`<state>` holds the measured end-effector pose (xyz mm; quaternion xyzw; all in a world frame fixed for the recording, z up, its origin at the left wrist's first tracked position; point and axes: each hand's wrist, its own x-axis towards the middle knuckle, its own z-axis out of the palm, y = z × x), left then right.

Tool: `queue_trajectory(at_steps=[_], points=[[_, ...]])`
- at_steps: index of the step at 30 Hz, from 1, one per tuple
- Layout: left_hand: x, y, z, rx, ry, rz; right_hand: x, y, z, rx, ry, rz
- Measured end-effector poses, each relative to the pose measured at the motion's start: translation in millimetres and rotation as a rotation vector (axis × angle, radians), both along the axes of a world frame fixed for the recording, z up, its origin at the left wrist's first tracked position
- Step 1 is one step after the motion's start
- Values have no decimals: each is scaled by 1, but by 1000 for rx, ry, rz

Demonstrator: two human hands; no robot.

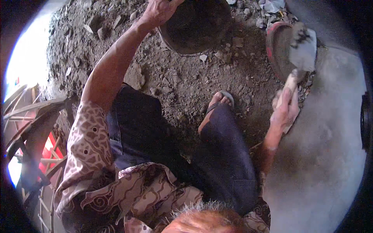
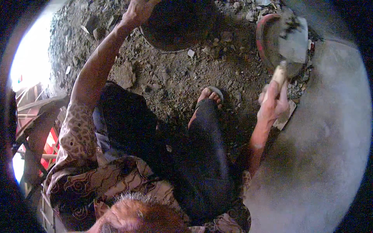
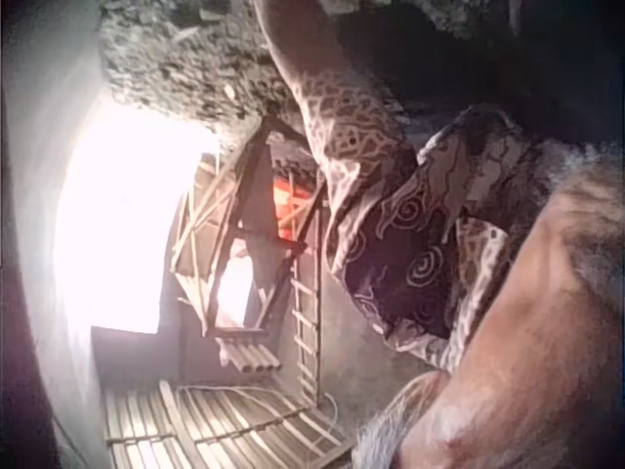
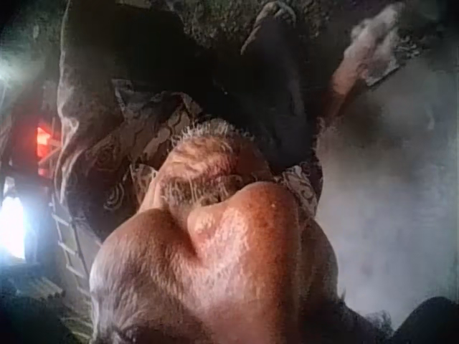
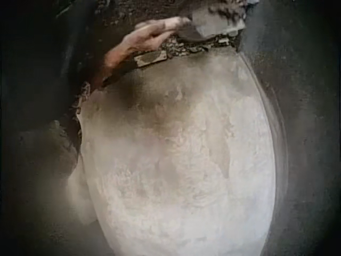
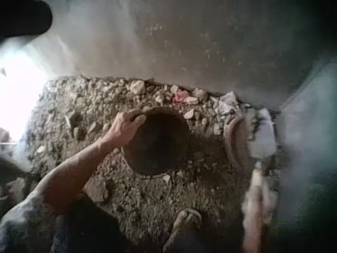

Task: Applying mortar to a curved surface or wall using a trowel.

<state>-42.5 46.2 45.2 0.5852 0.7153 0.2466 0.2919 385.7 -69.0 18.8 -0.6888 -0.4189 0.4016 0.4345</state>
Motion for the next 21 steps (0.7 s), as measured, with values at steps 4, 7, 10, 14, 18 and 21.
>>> queue_trajectory(at_steps=[4,7,10,14,18,21], points=[[1,-3,-1,77,3,-32,19,18,-7,175,-1099,169],[0,-2,-3,46,-14,-44,7,10,-9,34,-1010,121],[0,-1,-4,56,-36,-57,-27,-2,-2,223,-773,391],[5,-2,-4,85,0,-79,-96,28,-14,407,-651,783],[10,-8,-9,46,11,-104,-150,76,-51,156,-1041,868],[9,-10,-15,130,97,-118,-172,79,-79,28,-890,891]])
